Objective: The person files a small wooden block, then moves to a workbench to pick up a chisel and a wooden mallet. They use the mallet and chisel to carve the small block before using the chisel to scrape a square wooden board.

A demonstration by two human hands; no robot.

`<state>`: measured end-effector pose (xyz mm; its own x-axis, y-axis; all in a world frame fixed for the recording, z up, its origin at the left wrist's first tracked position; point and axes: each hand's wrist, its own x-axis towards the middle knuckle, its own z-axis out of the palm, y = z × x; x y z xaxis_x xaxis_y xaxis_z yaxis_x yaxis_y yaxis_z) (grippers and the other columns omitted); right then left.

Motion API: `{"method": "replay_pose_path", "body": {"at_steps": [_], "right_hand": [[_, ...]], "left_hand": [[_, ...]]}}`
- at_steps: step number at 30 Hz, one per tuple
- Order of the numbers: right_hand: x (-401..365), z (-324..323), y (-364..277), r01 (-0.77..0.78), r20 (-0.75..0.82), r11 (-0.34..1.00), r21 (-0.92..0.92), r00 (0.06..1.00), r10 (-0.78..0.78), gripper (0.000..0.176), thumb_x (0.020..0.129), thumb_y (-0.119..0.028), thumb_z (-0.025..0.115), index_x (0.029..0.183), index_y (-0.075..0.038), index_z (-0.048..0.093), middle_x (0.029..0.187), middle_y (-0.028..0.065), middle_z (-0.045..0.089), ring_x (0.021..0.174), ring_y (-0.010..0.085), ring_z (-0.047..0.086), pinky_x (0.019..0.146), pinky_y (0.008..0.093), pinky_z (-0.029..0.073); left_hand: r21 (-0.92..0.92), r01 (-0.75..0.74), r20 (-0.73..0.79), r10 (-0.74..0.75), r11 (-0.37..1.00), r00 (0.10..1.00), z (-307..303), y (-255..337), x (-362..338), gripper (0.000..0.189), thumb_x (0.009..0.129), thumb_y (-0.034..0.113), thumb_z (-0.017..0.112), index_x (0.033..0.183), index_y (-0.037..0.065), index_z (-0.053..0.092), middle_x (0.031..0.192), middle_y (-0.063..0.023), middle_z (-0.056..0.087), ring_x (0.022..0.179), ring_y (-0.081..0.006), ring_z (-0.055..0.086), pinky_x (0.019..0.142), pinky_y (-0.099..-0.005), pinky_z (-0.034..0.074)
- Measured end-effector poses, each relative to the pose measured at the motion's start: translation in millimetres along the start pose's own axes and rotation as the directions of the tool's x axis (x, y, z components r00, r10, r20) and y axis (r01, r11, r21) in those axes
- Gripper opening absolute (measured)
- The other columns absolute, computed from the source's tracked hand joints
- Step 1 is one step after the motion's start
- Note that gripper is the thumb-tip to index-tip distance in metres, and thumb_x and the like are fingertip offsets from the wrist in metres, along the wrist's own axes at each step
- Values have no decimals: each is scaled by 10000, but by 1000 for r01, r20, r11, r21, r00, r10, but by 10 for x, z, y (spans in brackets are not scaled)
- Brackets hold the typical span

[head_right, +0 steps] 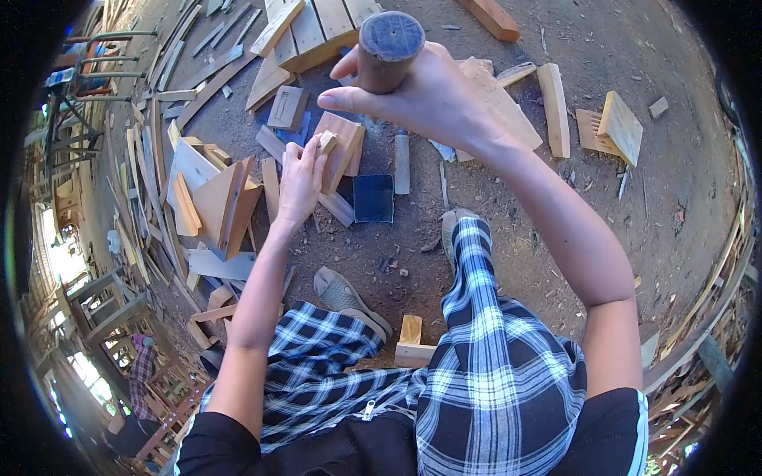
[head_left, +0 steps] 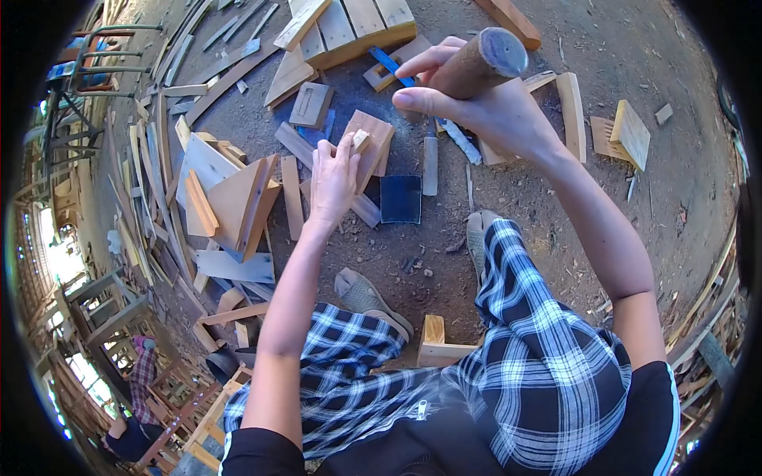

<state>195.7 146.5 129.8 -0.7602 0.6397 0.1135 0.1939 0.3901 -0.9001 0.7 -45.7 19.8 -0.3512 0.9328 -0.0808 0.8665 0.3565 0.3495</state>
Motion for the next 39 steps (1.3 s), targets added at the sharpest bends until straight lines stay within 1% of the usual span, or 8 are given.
{"method": "replay_pose_path", "body": {"at_steps": [5,11,13,26,28,29,31,39], "right_hand": [[107,110,-42,35,18,996,78,999,-37,422,780,-470,784,994,-112,716,922,67,714,859,176,697,791,334,572],[175,321,83,115,63,990,87,991,-121,340,786,-392,788,946,-103,707,916,56,712,847,174,695,821,340,562],[188,371,107,112,118,989,95,985,-123,271,834,-382,747,920,-131,693,883,-16,643,865,125,630,814,319,537],[244,461,96,82,170,984,161,979,-109,245,831,-326,748,906,-103,684,878,-11,644,851,117,625,820,316,524],[262,479,122,94,128,985,146,985,-113,372,787,-362,770,954,-38,695,901,108,708,830,192,689,818,357,561],[263,485,124,95,129,985,147,985,-114,372,787,-362,770,954,-38,695,901,108,708,830,192,689,818,357,561],[263,489,122,132,162,983,132,975,-152,243,835,-322,749,915,-104,679,879,-13,642,837,113,622,803,313,523],[278,489,76,85,196,990,109,975,-106,255,825,-325,756,915,-99,680,867,4,650,817,128,635,780,318,531]], "left_hand": [[19,-42,-101,43,999,994,79,21,-57,435,888,95,630,1315,66,554,944,-125,486,919,-288,494,836,-398,429],[-92,-7,-147,-7,996,989,95,-16,-46,396,864,79,654,1256,51,612,936,-117,493,907,-281,494,823,-392,440],[-113,2,-152,-19,994,988,100,-1,-50,386,869,92,661,1247,26,615,927,-117,493,905,-284,498,818,-390,429],[-114,18,-194,-40,993,980,165,32,-72,377,866,80,649,1239,45,615,902,-123,470,864,-278,491,784,-388,437],[-104,19,-194,-39,994,980,168,30,-79,430,858,62,647,1286,70,603,908,-116,463,860,-272,482,790,-386,440],[-102,24,-191,-43,994,981,168,32,-80,431,859,64,646,1288,71,601,909,-117,462,863,-271,481,791,-387,441],[-101,29,-187,-48,994,981,168,43,-75,432,860,66,645,1290,71,600,910,-117,460,866,-271,481,792,-387,441],[-58,31,-175,-41,998,984,164,44,-81,441,867,72,642,1305,66,587,927,-119,462,880,-275,482,798,-396,450]]}}
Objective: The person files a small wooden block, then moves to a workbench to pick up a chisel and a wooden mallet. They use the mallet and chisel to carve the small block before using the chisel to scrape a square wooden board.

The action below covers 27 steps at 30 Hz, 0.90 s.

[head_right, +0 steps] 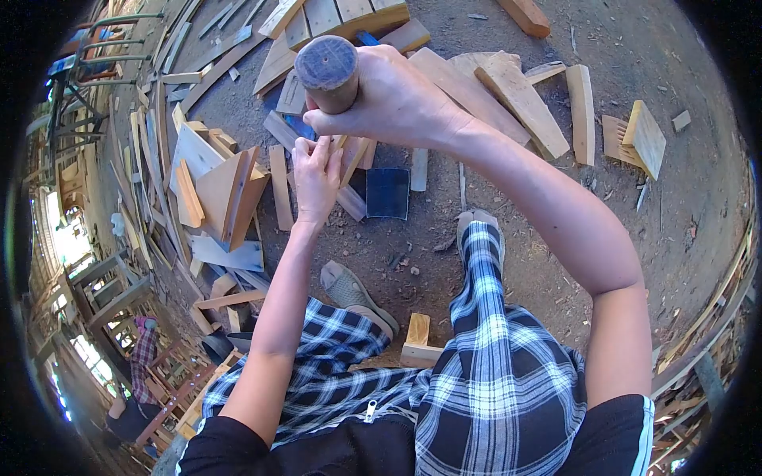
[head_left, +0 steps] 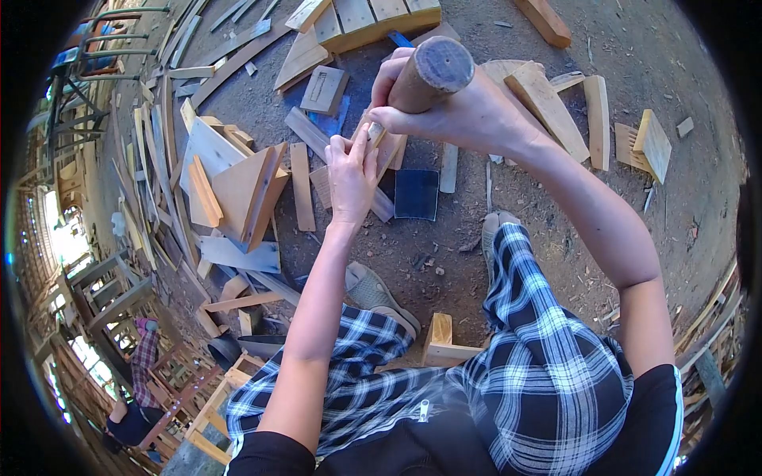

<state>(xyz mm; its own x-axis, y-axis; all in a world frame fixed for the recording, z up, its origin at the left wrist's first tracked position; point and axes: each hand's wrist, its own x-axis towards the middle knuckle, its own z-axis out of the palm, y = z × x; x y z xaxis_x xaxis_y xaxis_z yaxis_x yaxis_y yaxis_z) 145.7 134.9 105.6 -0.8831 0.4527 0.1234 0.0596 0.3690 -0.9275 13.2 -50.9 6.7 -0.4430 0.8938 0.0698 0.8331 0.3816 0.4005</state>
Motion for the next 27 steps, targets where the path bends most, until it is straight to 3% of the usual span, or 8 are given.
{"method": "replay_pose_path", "body": {"at_steps": [5,7,13,15,20,22,26,27], "right_hand": [[124,18,-62,15,7,997,-74,1000,-15,282,814,-350,757,917,-98,682,866,23,683,823,145,664,787,328,546],[167,43,-66,42,-25,998,-48,999,-43,359,791,-330,741,939,-10,668,844,130,707,776,223,697,786,349,566],[227,97,-56,43,-11,997,-63,999,-44,356,787,-336,733,915,-11,664,842,130,701,779,228,701,784,353,567],[246,111,-33,49,-17,996,-78,999,-50,336,782,-336,749,908,-32,680,841,112,709,791,222,700,783,358,561],[226,146,-73,72,-61,990,-120,995,-79,390,758,-346,793,914,-11,667,854,137,697,827,252,702,805,374,560],[264,238,-40,131,-54,988,-79,989,-136,399,761,-337,797,945,-10,661,896,142,694,855,261,695,822,376,554],[192,144,-76,132,-63,989,68,990,-127,418,784,-273,785,1067,-15,616,998,156,670,922,285,671,857,384,539],[86,73,-58,-6,40,998,65,999,4,497,771,-228,780,1176,-29,571,1060,167,635,1021,307,630,907,401,509]], "left_hand": [[-43,-12,-32,11,999,999,-8,12,3,376,878,78,645,1244,8,599,922,-125,487,890,-280,497,793,-389,441],[-54,-17,-31,15,998,999,-18,17,6,368,885,82,643,1240,-4,597,942,-129,492,907,-282,502,805,-388,446],[-29,-39,-40,38,999,998,-30,-5,20,410,935,156,599,1299,-25,545,1024,-151,491,964,-279,514,860,-394,444],[-322,29,-128,-74,946,989,-112,13,43,529,950,281,587,1372,-20,478,1125,-165,474,1063,-274,496,930,-393,421],[-539,-384,-500,82,750,862,-943,796,572,577,914,352,642,1350,-2,507,1218,-151,489,1177,-246,479,971,-377,404],[-463,-496,-404,323,734,856,-1175,989,832,385,877,276,721,1155,21,643,1059,-98,622,992,-171,604,845,-323,493],[-757,-265,-188,189,597,964,-1068,1058,1024,189,834,203,778,902,49,693,800,-16,677,728,-82,638,655,-249,521],[-741,-288,-202,207,607,957,-1060,1078,1046,139,865,182,739,847,59,675,711,-9,662,677,-81,648,756,-288,526]]}}
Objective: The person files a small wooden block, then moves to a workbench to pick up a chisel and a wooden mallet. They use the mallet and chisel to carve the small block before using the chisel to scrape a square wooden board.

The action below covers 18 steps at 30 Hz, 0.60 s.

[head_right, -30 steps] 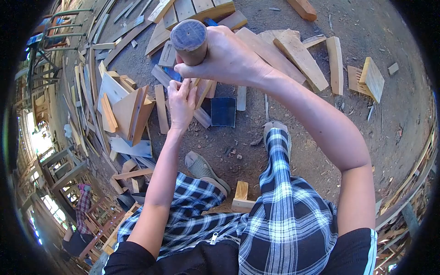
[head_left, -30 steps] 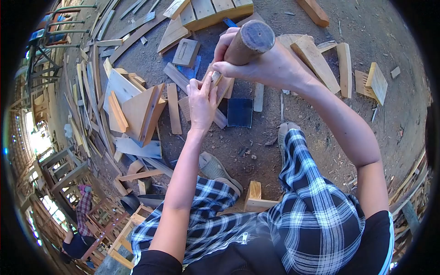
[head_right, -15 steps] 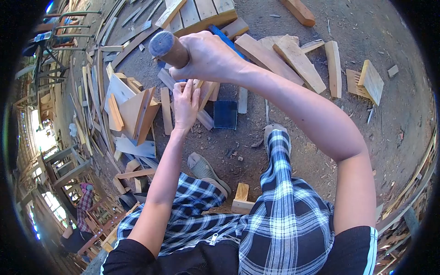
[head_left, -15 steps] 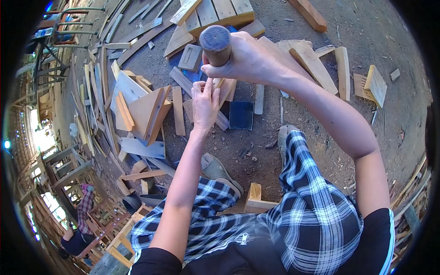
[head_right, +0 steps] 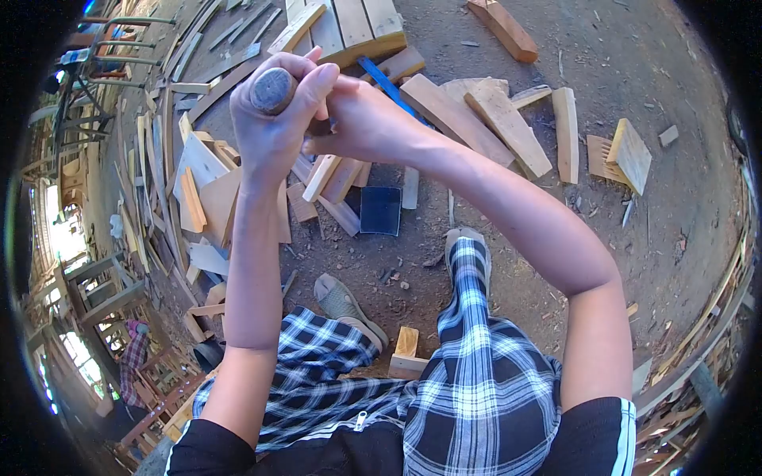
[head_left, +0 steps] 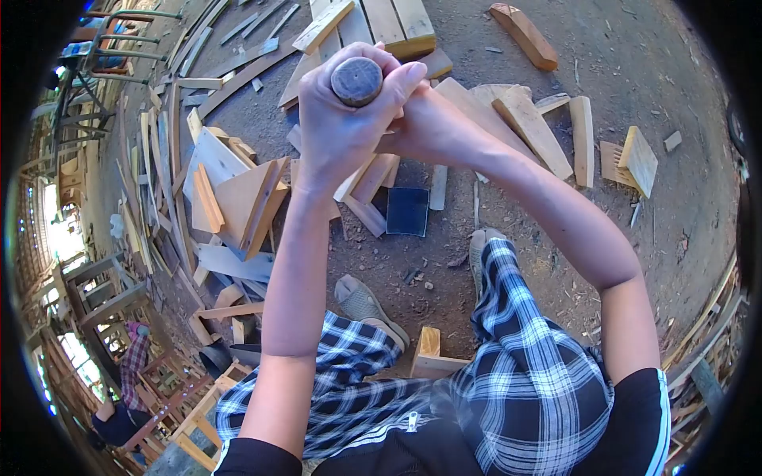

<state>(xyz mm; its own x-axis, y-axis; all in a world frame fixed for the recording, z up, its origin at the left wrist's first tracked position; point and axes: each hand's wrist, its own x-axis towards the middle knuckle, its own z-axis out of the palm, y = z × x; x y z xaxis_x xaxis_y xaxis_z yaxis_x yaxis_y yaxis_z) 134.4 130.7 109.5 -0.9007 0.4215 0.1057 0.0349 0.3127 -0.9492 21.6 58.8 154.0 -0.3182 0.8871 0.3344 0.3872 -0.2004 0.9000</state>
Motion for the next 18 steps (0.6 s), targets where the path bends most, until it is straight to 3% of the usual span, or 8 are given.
{"method": "replay_pose_path", "body": {"at_steps": [1,2,5,6,8,13,15,18], "right_hand": [[-122,-57,111,-6,2,1000,0,1000,6,497,771,-228,780,1176,-29,571,1060,167,635,1021,307,630,907,401,509],[-255,-82,305,14,-97,956,-294,994,-45,547,770,-229,772,1227,-34,541,1089,163,619,1077,318,594,937,412,485],[-752,-113,979,-232,-342,606,-761,937,-71,700,768,-237,746,1375,-65,441,1201,153,557,1181,317,494,1003,438,396],[-905,-129,1142,-222,-333,594,-773,939,-84,700,768,-237,746,1375,-65,441,1201,153,557,1181,317,494,1003,438,396],[-1109,-185,1293,-195,-217,225,-955,973,-79,728,766,-210,729,1414,-108,411,1176,157,545,1137,288,499,991,434,365],[-812,-343,973,-254,-202,366,-895,964,174,800,723,-189,734,1451,-160,402,1083,190,543,1048,306,530,961,438,378],[-597,-479,567,-308,-296,734,-605,943,152,811,726,-174,719,1468,-156,393,1084,191,549,1036,344,543,926,454,431],[-357,-680,-655,125,-354,826,-550,861,-366,803,742,-100,704,1477,-141,383,1058,149,570,958,289,593,849,402,511]], "left_hand": [[24,-18,3,18,1000,1000,-2,11,-1,145,897,161,700,792,70,657,622,-2,647,627,-81,657,857,-327,531],[18,61,-2,-61,998,998,3,57,-14,153,896,177,709,801,71,654,629,1,638,574,-34,615,601,-213,521],[65,-23,-24,24,998,999,6,3,-45,169,890,193,723,793,76,649,616,11,621,538,-26,581,467,-166,433],[40,-17,-35,18,999,999,10,10,-53,171,884,193,733,789,80,647,615,17,614,531,-20,564,483,-169,428],[21,-23,-46,24,1000,999,-2,-4,-62,175,883,194,735,786,80,643,613,22,608,526,-19,556,481,-169,423],[-16,70,-41,-71,997,997,-64,52,-62,195,872,216,749,773,97,630,606,38,593,528,-14,539,480,-167,411],[-32,77,-42,-78,997,996,-87,56,-66,201,865,221,756,769,101,628,605,45,585,535,-13,533,480,-166,410],[10,171,-39,-170,985,985,-64,94,-97,224,849,217,769,749,71,630,637,47,574,585,-21,498,527,-200,409]]}}
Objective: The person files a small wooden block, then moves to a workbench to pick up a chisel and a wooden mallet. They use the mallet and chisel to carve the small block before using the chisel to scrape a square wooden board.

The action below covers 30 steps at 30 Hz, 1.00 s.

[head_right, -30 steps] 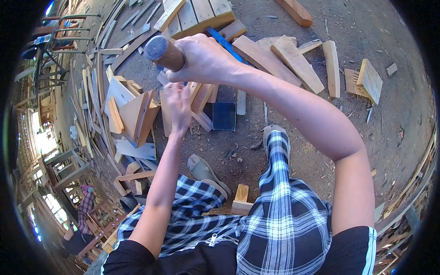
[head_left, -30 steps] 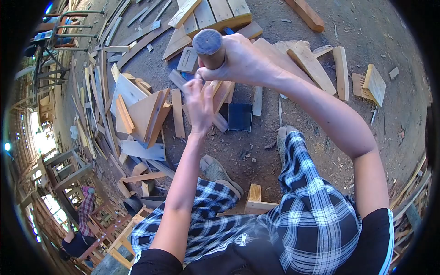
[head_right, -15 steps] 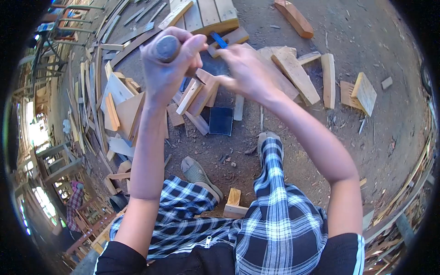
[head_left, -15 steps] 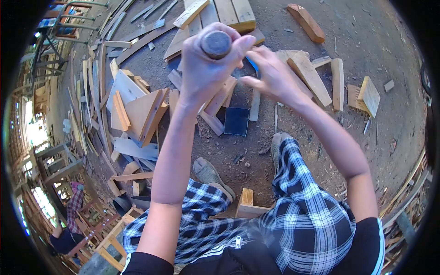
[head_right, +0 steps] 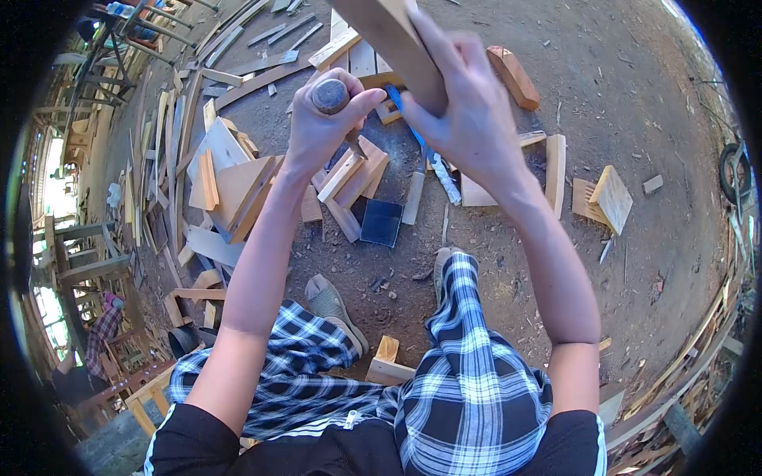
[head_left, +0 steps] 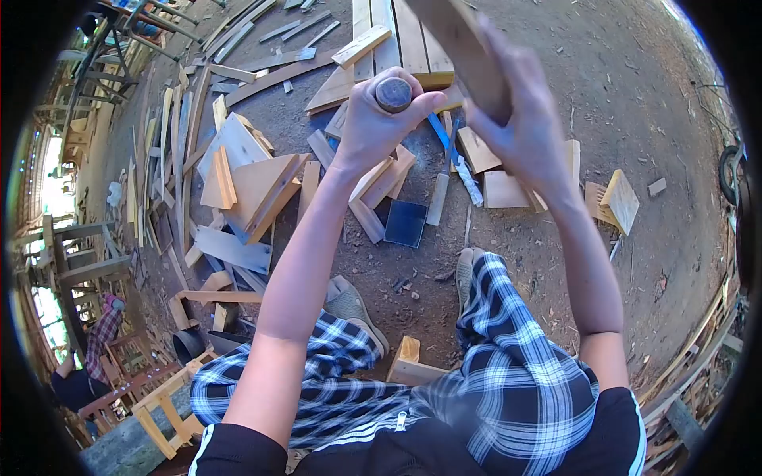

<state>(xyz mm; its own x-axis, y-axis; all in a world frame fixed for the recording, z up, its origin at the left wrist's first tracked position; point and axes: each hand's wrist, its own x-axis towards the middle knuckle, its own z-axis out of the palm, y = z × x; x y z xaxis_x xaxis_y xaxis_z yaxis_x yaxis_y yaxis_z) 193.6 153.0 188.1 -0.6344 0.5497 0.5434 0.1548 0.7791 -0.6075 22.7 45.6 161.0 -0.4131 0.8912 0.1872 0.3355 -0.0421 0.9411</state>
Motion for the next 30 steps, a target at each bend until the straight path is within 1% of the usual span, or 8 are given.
{"method": "replay_pose_path", "body": {"at_steps": [7,12,13,17,27,28,29,30], "right_hand": [[217,-141,-386,214,378,950,-226,918,-116,785,754,-178,739,1448,-352,417,890,135,617,758,325,670,683,414,569],[295,-149,-420,225,4,974,-26,974,-225,645,725,-85,669,1352,-117,518,1050,131,660,836,270,678,767,382,543],[231,-131,-404,90,371,979,-180,928,-17,699,718,-78,660,1393,-138,483,1151,166,649,963,307,667,840,395,528],[-67,106,-31,-375,498,922,96,820,282,861,691,-70,653,1488,-201,356,1268,198,590,1138,333,601,989,403,468],[-907,287,659,-80,214,888,-453,957,195,602,879,-333,633,1394,-72,463,1067,235,648,989,341,625,904,461,469],[-848,234,542,-583,467,812,-34,709,529,547,933,-405,553,1343,-47,500,1007,188,650,939,292,622,864,428,476],[-787,165,397,-933,782,303,195,335,526,551,988,-478,474,1292,-22,537,946,141,651,889,244,619,823,395,483],[-673,121,91,-971,871,17,240,223,438,577,1004,-507,411,1268,-9,537,933,117,635,861,216,616,812,358,499]], "left_hand": [[-286,-71,-128,36,956,991,95,-119,-124,203,822,77,734,1000,16,659,895,-17,695,865,-117,669,788,-268,544],[34,34,-18,-33,999,999,-80,-113,-155,161,824,115,763,916,48,650,805,2,669,755,-66,635,666,-225,522],[64,-35,-47,38,997,998,-83,-116,-175,149,830,130,768,870,60,642,763,13,653,703,-41,614,608,-205,502],[-166,34,-156,-60,986,986,-135,-118,-192,165,853,143,755,789,70,621,708,27,620,627,-11,564,534,-180,439],[-10,-516,-75,514,857,855,439,224,-604,144,830,52,721,745,90,611,727,-12,600,672,-111,589,713,-314,486],[29,-581,-29,582,813,813,558,236,-626,120,818,61,711,742,102,627,719,-7,575,696,-132,582,770,-340,473],[61,-644,20,644,762,764,684,234,-666,98,805,69,700,739,114,644,710,-2,550,719,-153,575,827,-366,461],[54,-672,117,663,739,739,822,165,-734,75,805,93,686,746,127,655,697,12,513,746,-158,567,855,-383,447]]}}
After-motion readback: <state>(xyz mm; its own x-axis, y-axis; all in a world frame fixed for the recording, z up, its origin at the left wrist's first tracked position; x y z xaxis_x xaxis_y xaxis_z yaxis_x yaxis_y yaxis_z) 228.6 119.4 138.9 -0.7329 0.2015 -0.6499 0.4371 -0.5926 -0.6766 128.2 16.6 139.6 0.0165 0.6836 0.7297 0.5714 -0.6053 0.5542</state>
